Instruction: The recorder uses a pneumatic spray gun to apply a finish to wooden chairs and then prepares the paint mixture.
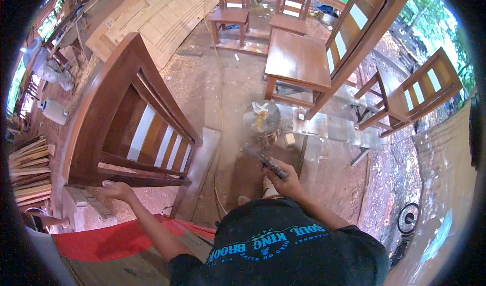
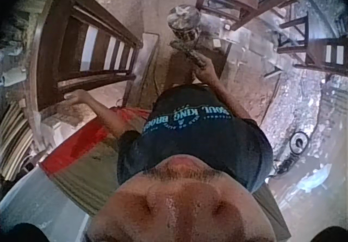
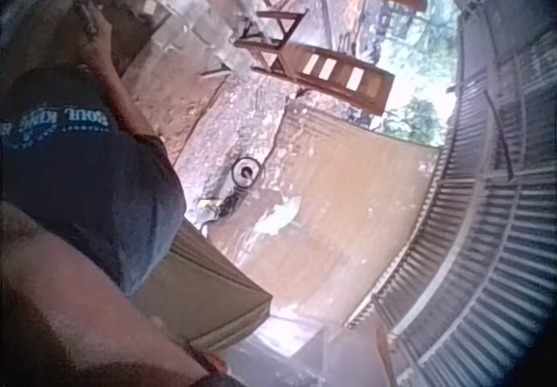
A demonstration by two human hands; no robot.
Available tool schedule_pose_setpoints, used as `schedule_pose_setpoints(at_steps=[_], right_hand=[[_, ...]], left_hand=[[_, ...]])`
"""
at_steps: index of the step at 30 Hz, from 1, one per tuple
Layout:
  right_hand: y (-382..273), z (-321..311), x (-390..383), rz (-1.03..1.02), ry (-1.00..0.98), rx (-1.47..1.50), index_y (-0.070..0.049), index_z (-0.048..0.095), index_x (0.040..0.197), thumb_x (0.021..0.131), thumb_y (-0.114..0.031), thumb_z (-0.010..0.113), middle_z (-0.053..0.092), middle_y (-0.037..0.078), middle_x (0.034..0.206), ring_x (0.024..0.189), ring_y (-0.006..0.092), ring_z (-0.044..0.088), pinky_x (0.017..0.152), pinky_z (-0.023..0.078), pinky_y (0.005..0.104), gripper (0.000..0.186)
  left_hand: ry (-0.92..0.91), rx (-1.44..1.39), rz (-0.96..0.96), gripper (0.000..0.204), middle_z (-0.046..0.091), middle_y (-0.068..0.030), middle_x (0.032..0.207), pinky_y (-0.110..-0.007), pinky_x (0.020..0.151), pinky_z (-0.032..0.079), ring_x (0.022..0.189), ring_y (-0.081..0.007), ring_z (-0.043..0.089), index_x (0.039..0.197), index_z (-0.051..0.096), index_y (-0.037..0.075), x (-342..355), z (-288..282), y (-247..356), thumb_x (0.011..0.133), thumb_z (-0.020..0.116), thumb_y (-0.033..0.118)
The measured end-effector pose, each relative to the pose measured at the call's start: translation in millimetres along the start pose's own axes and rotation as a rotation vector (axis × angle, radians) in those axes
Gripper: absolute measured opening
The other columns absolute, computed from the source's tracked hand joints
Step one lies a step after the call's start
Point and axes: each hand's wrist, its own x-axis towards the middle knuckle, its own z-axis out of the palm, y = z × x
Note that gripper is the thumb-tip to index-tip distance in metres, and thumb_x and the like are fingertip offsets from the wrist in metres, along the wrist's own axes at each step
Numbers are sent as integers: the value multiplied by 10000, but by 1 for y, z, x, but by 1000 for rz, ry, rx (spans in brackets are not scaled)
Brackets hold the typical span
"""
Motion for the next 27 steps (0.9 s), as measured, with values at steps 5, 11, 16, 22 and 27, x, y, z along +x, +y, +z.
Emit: schedule_pose_setpoints(at_steps=[5,11,16,22,27], right_hand=[[-13,-1,15,33,-55,25,11,614,1180,921,-66,646,679,53,982,922,112,607,840,492,280,272],[-1,-1,59,71,-60,52,0,634,1092,931,-123,640,646,18,871,821,87,575,738,481,268,202],[-3,-18,126,128,-24,118,-22,651,1102,915,-152,663,675,34,883,805,97,604,723,496,276,229],[-40,-32,258,372,222,352,-68,639,895,943,-254,648,558,-13,636,526,73,476,482,372,267,192],[-26,-53,372,261,356,496,-77,625,920,953,-234,626,566,11,662,473,106,449,463,363,275,161]], left_hand=[[-66,-43,-103,503,441,-378,1350,-448,1054,374,1241,-422,497,1396,304,-144,-43,4,-41,1044,380,207],[-125,103,-292,576,536,-354,1270,-467,936,497,1143,-452,572,1384,366,-111,-93,17,-64,1037,414,346],[-175,70,-340,544,535,-359,1256,-457,956,469,1122,-453,575,1343,404,-134,-116,15,-63,1031,441,310],[-157,234,-471,484,609,-310,1186,-451,920,484,1069,-415,614,1199,563,-116,-154,16,-114,1014,475,323],[-269,466,-571,507,632,-288,1169,-452,909,495,1066,-398,630,1165,610,-88,-217,51,-107,996,490,375]])
